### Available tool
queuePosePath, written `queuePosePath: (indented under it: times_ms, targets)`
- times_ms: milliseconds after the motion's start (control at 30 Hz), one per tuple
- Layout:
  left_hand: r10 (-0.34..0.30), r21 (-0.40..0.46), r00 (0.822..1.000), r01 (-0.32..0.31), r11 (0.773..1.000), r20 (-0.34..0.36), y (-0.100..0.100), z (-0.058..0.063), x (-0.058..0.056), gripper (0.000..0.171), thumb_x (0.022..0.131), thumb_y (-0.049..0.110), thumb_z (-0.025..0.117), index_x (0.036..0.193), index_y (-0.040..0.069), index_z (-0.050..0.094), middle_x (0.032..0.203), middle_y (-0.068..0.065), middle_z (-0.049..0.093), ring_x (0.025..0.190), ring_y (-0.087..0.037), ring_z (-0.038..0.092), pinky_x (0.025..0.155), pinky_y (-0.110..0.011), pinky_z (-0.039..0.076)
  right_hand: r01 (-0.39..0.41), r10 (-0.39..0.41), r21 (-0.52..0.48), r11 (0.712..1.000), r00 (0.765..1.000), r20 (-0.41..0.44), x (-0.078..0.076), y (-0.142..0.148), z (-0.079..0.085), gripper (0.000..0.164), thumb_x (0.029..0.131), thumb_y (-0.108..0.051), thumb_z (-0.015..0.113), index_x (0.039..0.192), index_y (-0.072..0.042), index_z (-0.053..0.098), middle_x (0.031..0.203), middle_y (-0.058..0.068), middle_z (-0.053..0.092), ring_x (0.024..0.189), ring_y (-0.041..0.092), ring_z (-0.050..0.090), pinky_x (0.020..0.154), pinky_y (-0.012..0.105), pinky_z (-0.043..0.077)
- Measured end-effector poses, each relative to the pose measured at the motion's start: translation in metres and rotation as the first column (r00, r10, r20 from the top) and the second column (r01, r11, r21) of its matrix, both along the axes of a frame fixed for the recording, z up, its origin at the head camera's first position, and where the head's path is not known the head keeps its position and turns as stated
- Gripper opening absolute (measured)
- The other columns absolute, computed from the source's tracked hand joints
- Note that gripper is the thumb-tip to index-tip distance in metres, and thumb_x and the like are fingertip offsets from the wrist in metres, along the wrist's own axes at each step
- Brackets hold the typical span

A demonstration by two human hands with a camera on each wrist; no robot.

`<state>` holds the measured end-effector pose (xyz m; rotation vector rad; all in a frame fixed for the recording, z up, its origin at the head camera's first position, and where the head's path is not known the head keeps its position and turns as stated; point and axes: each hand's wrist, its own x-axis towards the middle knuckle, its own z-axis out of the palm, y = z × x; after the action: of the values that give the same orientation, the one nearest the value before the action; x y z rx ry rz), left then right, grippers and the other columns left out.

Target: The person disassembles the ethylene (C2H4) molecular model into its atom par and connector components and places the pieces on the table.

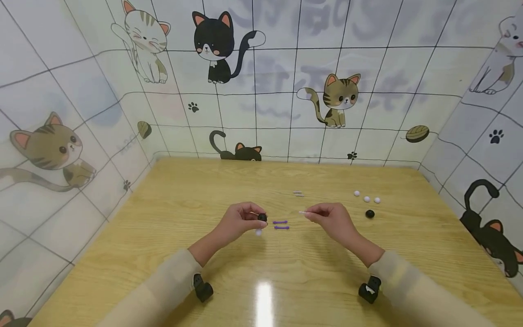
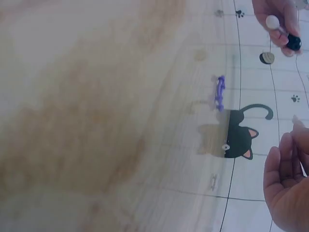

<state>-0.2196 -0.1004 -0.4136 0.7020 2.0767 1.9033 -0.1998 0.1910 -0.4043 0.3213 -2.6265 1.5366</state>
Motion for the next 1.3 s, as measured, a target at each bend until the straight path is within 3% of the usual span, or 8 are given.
queuePosePath:
  times_ms: [100, 367, 500, 767, 1100, 1300]
  targets:
    - [-0.022, 0.007, 1.000, 0.022, 1.000, 0.006, 0.002, 0.001, 0.000, 0.029, 0.086, 0.007, 0.075, 0.110, -0.007, 0.065, 0.103, -0.013, 0.066, 0.087, -0.022, 0.066, 0.072, -0.030, 0.056, 0.009, -0.009, 0.008, 1.000, 0.999, 0.042, -0.009, 0.007, 0.000, 0.020, 0.091, -0.019, 0.071, 0.101, -0.003, 0.075, 0.097, 0.009, 0.071, 0.087, 0.023, 0.066, 0.077, 0.045, 0.054]
    - [-0.016, 0.005, 1.000, 0.015, 1.000, 0.021, 0.002, -0.002, 0.000, 0.027, 0.086, 0.002, 0.074, 0.110, -0.007, 0.066, 0.105, -0.018, 0.066, 0.086, -0.019, 0.066, 0.073, -0.028, 0.055, 0.030, -0.033, 0.031, 0.999, 0.992, 0.121, -0.036, 0.018, -0.001, 0.027, 0.093, -0.018, 0.069, 0.110, 0.003, 0.071, 0.101, 0.012, 0.070, 0.094, 0.033, 0.064, 0.079, 0.046, 0.053]
    - [-0.028, 0.015, 0.999, 0.028, 0.999, 0.022, 0.001, 0.000, 0.000, 0.027, 0.086, 0.003, 0.074, 0.110, -0.007, 0.066, 0.110, -0.027, 0.063, 0.088, -0.019, 0.067, 0.074, -0.028, 0.055, 0.025, -0.038, 0.109, 0.994, 0.993, 0.116, -0.053, 0.023, -0.005, 0.026, 0.094, -0.017, 0.068, 0.112, 0.002, 0.070, 0.104, 0.013, 0.069, 0.094, 0.031, 0.063, 0.077, 0.043, 0.053]
    - [-0.025, 0.010, 0.999, 0.025, 1.000, 0.022, -0.001, -0.001, 0.000, 0.030, 0.086, 0.004, 0.074, 0.112, -0.009, 0.064, 0.112, -0.028, 0.062, 0.089, -0.020, 0.067, 0.074, -0.029, 0.055, 0.001, -0.027, 0.253, 0.968, 0.995, 0.097, -0.080, 0.023, -0.013, 0.021, 0.093, -0.014, 0.068, 0.107, 0.001, 0.072, 0.101, 0.013, 0.069, 0.089, 0.028, 0.063, 0.073, 0.040, 0.052]
    - [-0.042, 0.017, 0.999, 0.041, 0.999, 0.026, 0.000, -0.001, 0.000, 0.035, 0.086, 0.004, 0.073, 0.114, -0.013, 0.061, 0.113, -0.031, 0.060, 0.089, -0.019, 0.067, 0.075, -0.029, 0.055, -0.001, -0.022, 0.303, 0.953, 0.997, 0.070, -0.097, 0.016, -0.021, 0.013, 0.088, -0.010, 0.073, 0.095, 0.001, 0.074, 0.091, 0.010, 0.071, 0.078, 0.020, 0.058, 0.066, 0.031, 0.047]
    - [-0.040, 0.007, 0.999, 0.040, 0.999, 0.017, 0.000, -0.001, 0.000, 0.033, 0.086, 0.004, 0.073, 0.113, -0.011, 0.062, 0.108, -0.020, 0.065, 0.088, -0.019, 0.067, 0.074, -0.029, 0.055, 0.010, -0.018, 0.339, 0.941, 1.000, 0.021, -0.103, 0.012, -0.026, 0.010, 0.086, -0.011, 0.076, 0.090, -0.001, 0.076, 0.086, 0.006, 0.071, 0.083, 0.022, 0.060, 0.076, 0.036, 0.047]
